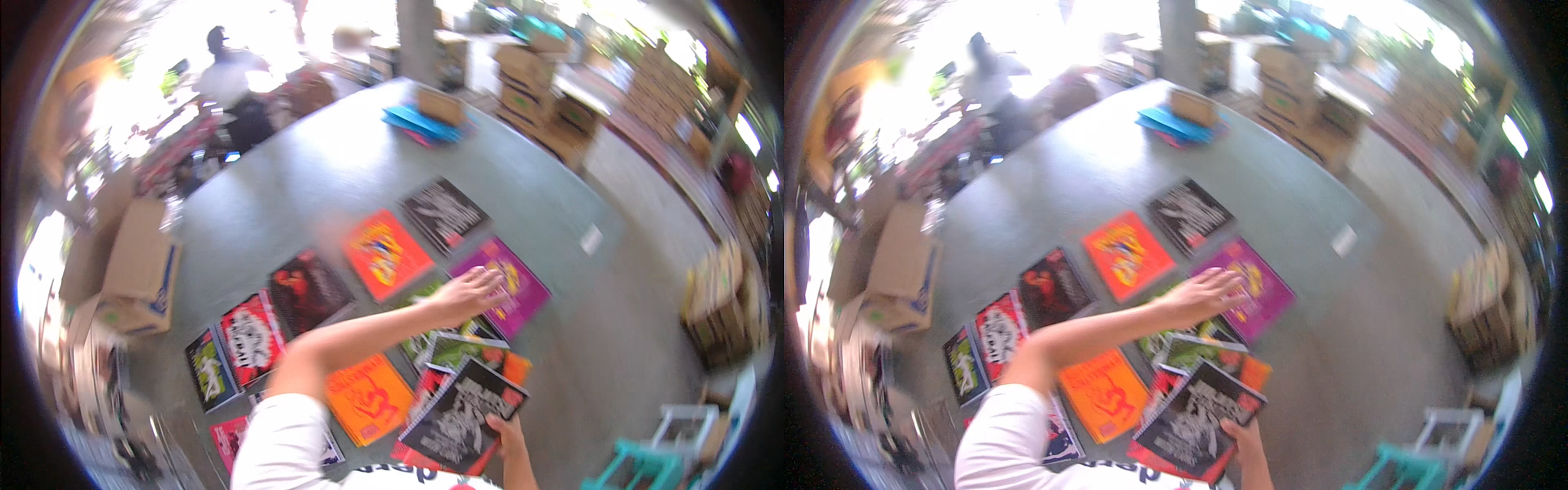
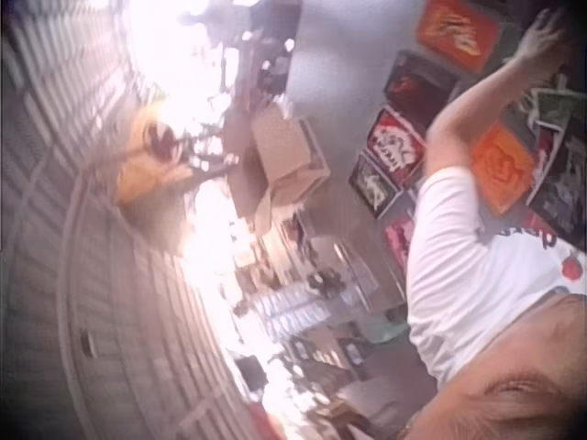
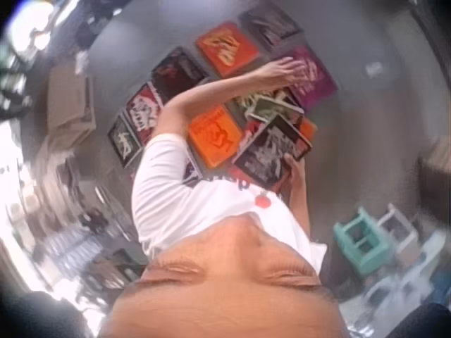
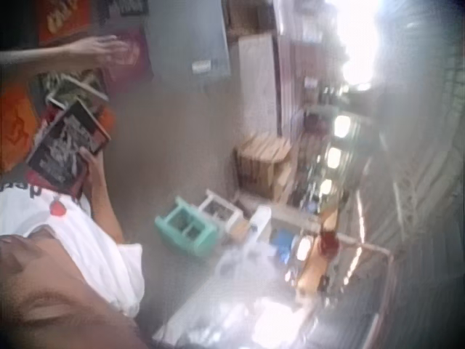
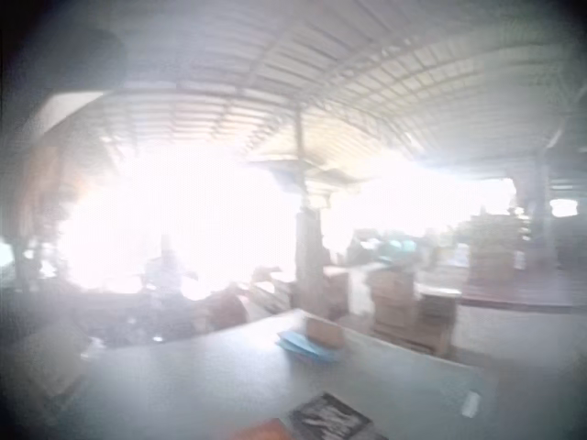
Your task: The person gathers several spiral notebooks from the table, stacks them neatly, and slides the stack into a plastic bag. They then fold the bag over and seal it using tape from a dispenser before placing the completed package onto a stack of boxes.
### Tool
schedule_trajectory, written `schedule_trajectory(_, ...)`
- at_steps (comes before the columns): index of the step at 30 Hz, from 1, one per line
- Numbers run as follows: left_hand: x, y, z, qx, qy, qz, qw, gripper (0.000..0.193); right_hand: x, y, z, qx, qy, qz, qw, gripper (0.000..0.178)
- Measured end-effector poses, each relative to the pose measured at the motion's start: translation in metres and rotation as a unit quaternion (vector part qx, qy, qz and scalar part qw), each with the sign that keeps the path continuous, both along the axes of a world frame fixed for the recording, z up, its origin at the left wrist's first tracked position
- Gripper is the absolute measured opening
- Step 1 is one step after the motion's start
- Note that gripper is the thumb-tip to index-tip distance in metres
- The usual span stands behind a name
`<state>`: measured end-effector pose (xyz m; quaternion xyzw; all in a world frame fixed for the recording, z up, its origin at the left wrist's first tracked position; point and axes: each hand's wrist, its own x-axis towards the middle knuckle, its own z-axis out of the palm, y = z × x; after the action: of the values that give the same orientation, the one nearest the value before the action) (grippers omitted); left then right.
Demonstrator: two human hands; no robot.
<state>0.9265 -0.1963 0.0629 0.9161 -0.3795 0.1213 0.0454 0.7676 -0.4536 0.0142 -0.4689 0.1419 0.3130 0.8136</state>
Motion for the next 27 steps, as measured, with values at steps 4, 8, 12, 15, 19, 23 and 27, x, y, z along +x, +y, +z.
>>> schedule_trajectory(4,0.056,-0.015,-0.059,0.096,0.085,0.087,0.988,0.065,-0.007,0.006,0.016,0.014,-0.074,-0.013,0.997,0.057)
schedule_trajectory(8,0.042,-0.006,-0.033,0.056,0.025,0.099,0.993,0.01,-0.008,0.005,0.002,0.019,-0.045,0.033,0.998,0.047)
schedule_trajectory(12,-0.086,-0.082,0.06,0.134,-0.148,0.126,0.972,0.029,-0.005,-0.005,-0.001,0.035,-0.032,0.032,0.998,0.037)
schedule_trajectory(15,-0.175,-0.133,0.033,-0.02,0.11,0.146,0.983,0.029,-0.002,-0.016,-0.002,0.049,-0.026,0.025,0.998,0.03)
schedule_trajectory(19,-0.219,-0.178,-0.045,-0.077,-0.011,0.007,0.997,0.019,-0.003,-0.022,-0.006,0.067,-0.001,0.036,0.997,0.022)
schedule_trajectory(23,-0.252,-0.117,0.004,-0.406,0.085,0.023,0.909,0.047,-0.016,-0.021,-0.02,0.09,0.032,0.052,0.994,0.019)
schedule_trajectory(27,-0.315,-0.036,0.004,-0.347,-0.005,0.258,0.902,0.036,-0.054,0.009,-0.009,0.078,0.023,0.107,0.991,0.023)
